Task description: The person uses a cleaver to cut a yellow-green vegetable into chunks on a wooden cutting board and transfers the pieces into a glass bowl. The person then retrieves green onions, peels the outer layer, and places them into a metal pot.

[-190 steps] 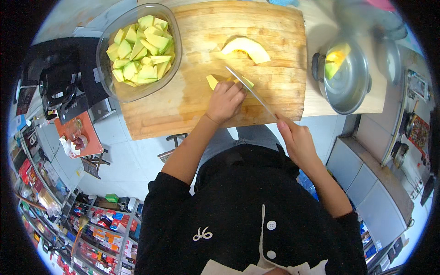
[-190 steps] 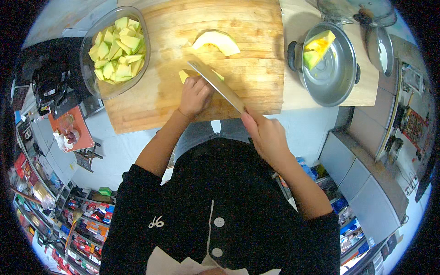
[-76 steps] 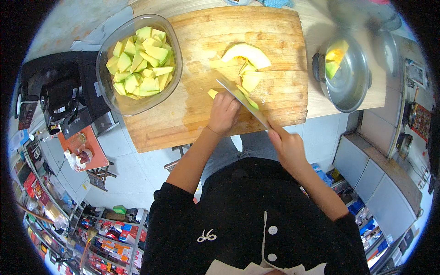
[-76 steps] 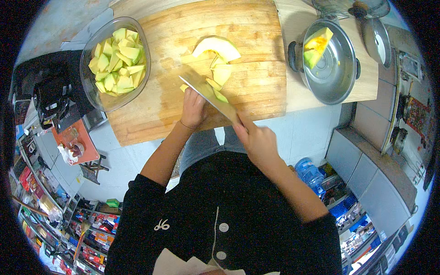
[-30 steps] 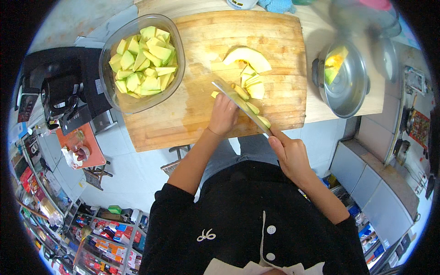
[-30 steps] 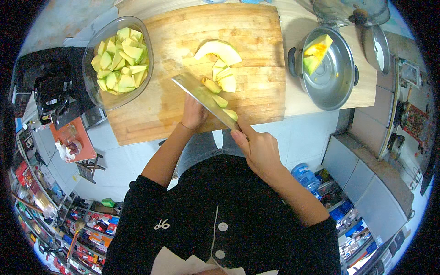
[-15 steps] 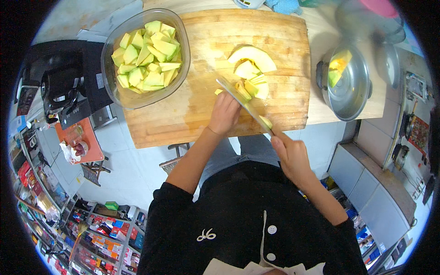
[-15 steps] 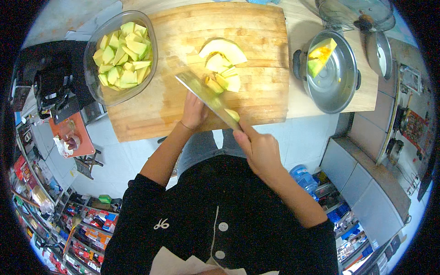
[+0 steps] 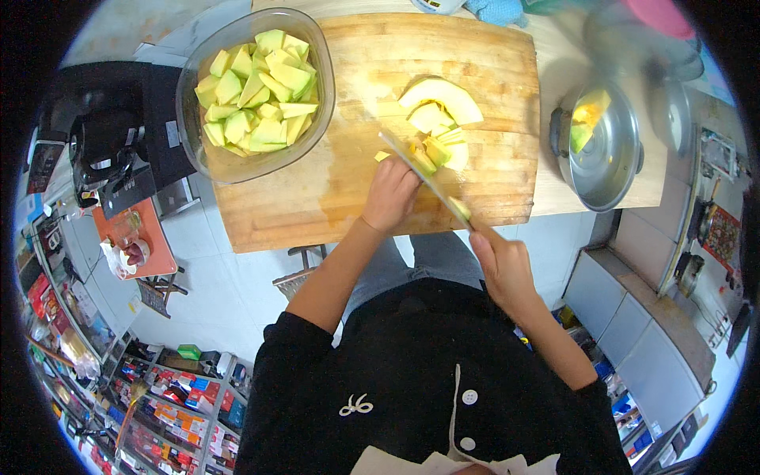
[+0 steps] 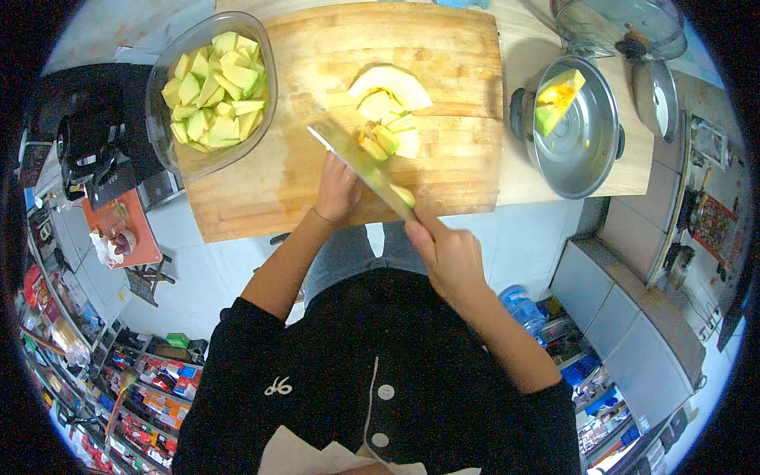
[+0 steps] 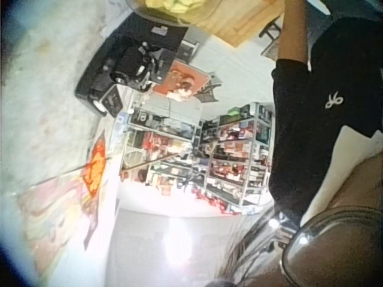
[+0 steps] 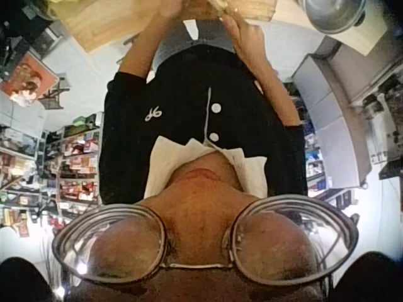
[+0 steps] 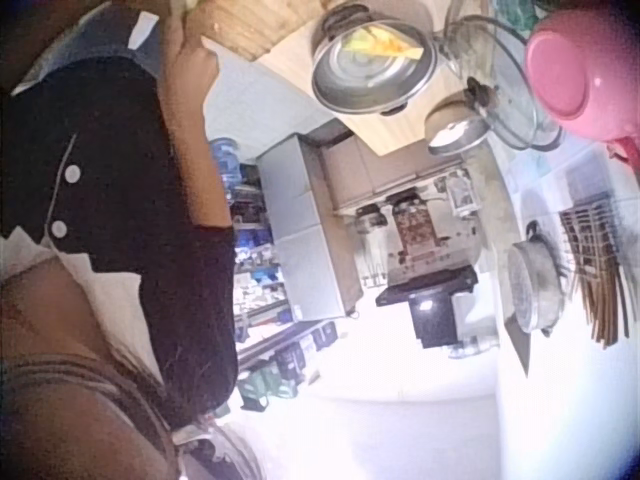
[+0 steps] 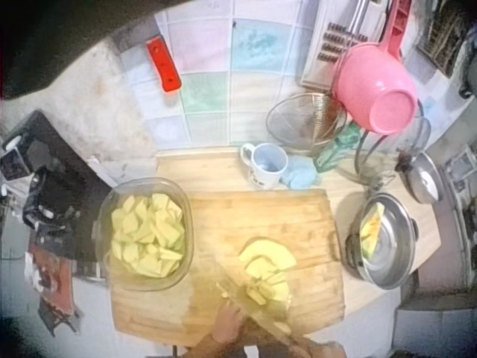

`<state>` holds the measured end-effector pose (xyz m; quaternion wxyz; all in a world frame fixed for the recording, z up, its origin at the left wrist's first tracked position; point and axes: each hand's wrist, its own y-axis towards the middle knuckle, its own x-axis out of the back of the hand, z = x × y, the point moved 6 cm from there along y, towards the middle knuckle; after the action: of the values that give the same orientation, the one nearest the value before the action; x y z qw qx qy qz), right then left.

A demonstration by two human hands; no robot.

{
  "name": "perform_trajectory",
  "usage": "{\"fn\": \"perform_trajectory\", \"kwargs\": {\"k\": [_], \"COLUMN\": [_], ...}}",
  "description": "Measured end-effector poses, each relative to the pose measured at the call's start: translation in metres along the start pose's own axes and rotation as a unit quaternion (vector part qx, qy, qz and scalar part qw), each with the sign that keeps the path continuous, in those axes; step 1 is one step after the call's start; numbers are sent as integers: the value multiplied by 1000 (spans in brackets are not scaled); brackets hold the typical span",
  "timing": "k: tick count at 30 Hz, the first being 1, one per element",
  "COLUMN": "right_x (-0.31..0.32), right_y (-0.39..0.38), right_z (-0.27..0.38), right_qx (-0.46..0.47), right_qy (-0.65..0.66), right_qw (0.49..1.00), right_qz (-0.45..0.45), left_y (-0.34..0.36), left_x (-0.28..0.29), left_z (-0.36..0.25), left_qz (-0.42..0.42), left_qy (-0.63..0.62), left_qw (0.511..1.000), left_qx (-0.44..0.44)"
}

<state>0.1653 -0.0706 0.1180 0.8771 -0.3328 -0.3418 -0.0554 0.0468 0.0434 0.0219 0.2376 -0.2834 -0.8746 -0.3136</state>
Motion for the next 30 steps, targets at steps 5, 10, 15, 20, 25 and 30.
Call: {"fn": "perform_trajectory", "kwargs": {"k": [5, 10, 15, 20, 25, 30], "right_x": [-16, -33, -8, -19, -41, -11], "right_y": [19, 51, 0, 16, 52, 5], "right_z": [2, -4, 4, 4, -6, -6], "right_qx": [22, 39, -4, -5, 32, -25], "right_qy": [-17, -2, 16, -27, 30, 27], "right_qw": [997, 998, 1000, 998, 997, 999], "right_qz": [-68, -53, -15, -51, -62, -26], "left_y": [0, -1, -2, 1, -3, -6], "left_x": [-1, 1, 4, 3, 7, 6], "left_z": [1, 1, -1, -1, 0, 2], "left_qz": [-3, 5, -19, -18, -3, 12], "left_qy": [-19, -47, 4, -34, -52, -17], "left_qw": [1000, 999, 1000, 999, 999, 1000], "left_qx": [-3, -8, -3, -4, -13, 2]}}
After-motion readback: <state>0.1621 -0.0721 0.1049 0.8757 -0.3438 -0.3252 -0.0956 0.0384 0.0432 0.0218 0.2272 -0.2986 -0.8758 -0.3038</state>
